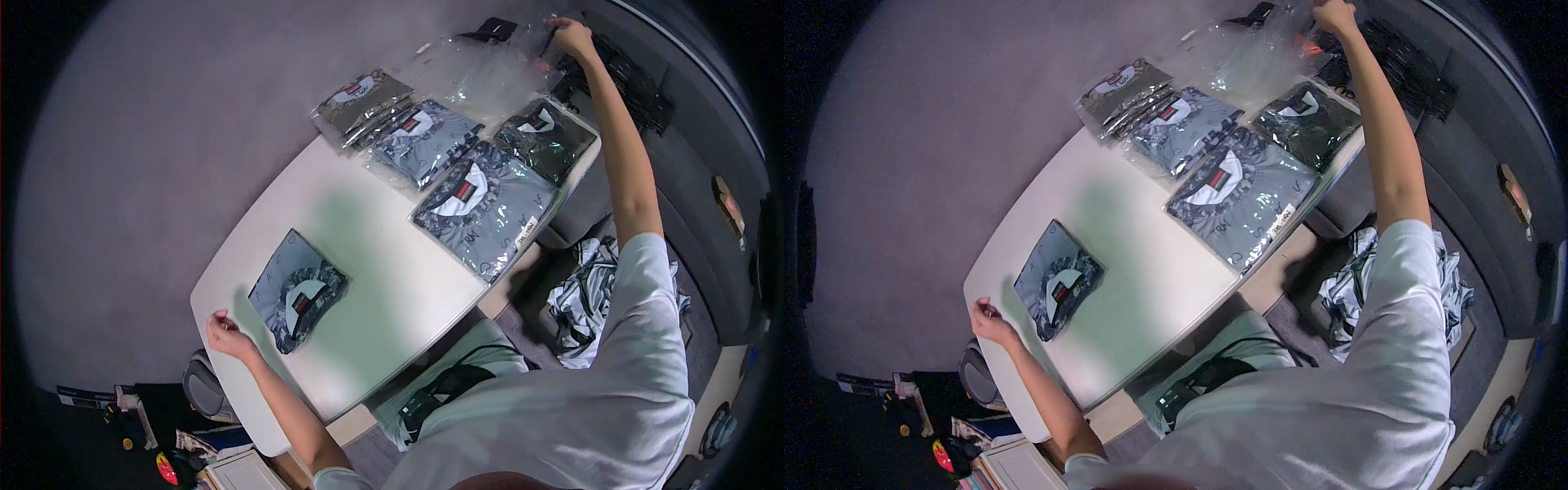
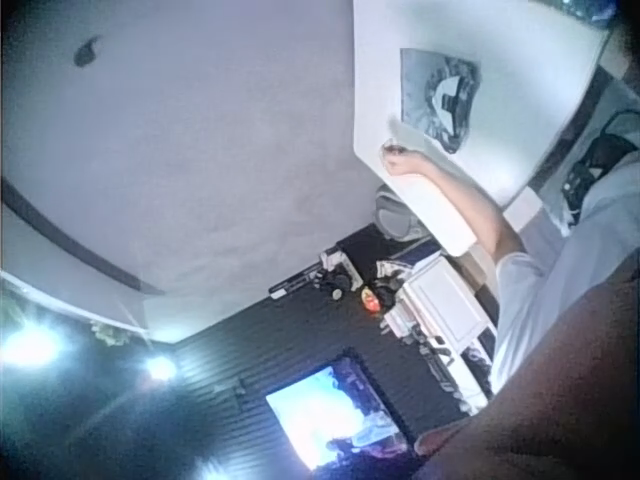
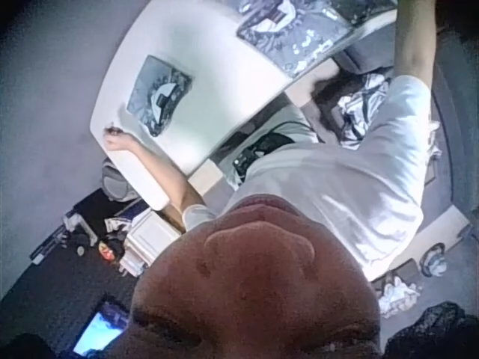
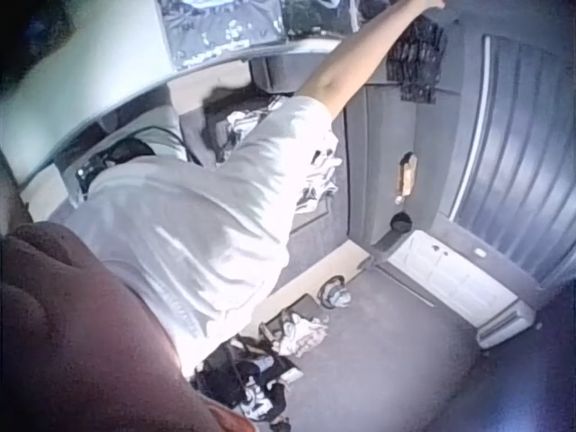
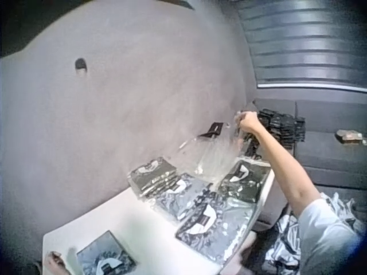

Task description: Folding a camouflage-patterned shirt and placing it into a clear plastic adhesive bag.

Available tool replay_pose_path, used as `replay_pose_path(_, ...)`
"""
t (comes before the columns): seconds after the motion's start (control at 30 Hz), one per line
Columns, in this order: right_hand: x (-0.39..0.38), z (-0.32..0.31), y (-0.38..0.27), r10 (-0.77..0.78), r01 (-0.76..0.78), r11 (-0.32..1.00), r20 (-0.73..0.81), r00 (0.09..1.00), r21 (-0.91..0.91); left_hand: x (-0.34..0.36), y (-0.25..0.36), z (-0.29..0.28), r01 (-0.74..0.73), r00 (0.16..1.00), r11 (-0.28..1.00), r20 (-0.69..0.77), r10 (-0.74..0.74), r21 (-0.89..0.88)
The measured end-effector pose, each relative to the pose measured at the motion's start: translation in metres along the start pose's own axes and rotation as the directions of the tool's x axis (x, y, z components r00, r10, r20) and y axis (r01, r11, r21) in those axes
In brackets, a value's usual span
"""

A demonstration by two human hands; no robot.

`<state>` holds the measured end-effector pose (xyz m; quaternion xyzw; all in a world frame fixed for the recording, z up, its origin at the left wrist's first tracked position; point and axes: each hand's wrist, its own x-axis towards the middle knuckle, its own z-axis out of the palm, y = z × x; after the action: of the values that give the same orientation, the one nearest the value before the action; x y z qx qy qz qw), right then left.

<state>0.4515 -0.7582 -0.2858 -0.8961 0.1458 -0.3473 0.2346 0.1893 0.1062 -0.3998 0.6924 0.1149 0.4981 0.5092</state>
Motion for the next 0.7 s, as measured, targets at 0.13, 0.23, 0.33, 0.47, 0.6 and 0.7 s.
replay_pose_path(0.13,-0.053,-0.017,0.056,0.163,-0.214,0.943,0.208,0.964,0.253,-0.046,0.081,0.113,-0.033,0.857,0.999,0.515,0.025,0.007)
replay_pose_path(0.23,-0.097,-0.019,0.079,0.191,-0.326,0.855,0.338,0.921,0.404,-0.115,0.155,0.214,-0.287,0.504,0.944,0.813,0.294,-0.163)
replay_pose_path(0.33,-0.14,-0.01,0.086,0.15,-0.377,0.741,0.41,0.9,0.556,-0.186,0.227,0.323,-0.484,0.192,0.717,0.739,0.646,-0.502)
replay_pose_path(0.47,-0.163,0.006,0.065,0.333,-0.483,0.645,0.351,0.875,0.592,-0.267,0.296,0.447,-0.592,0.127,0.722,0.844,0.522,-0.358)
replay_pose_path(0.6,-0.163,0.015,0.042,0.283,-0.316,0.873,0.143,0.948,0.371,-0.295,0.308,0.524,-0.772,0.032,0.607,0.941,0.336,-0.191)
replay_pose_path(0.7,-0.162,0.017,0.039,0.247,-0.255,0.881,0.072,0.966,0.397,-0.251,0.291,0.567,-0.669,0.002,0.712,0.958,0.287,-0.212)
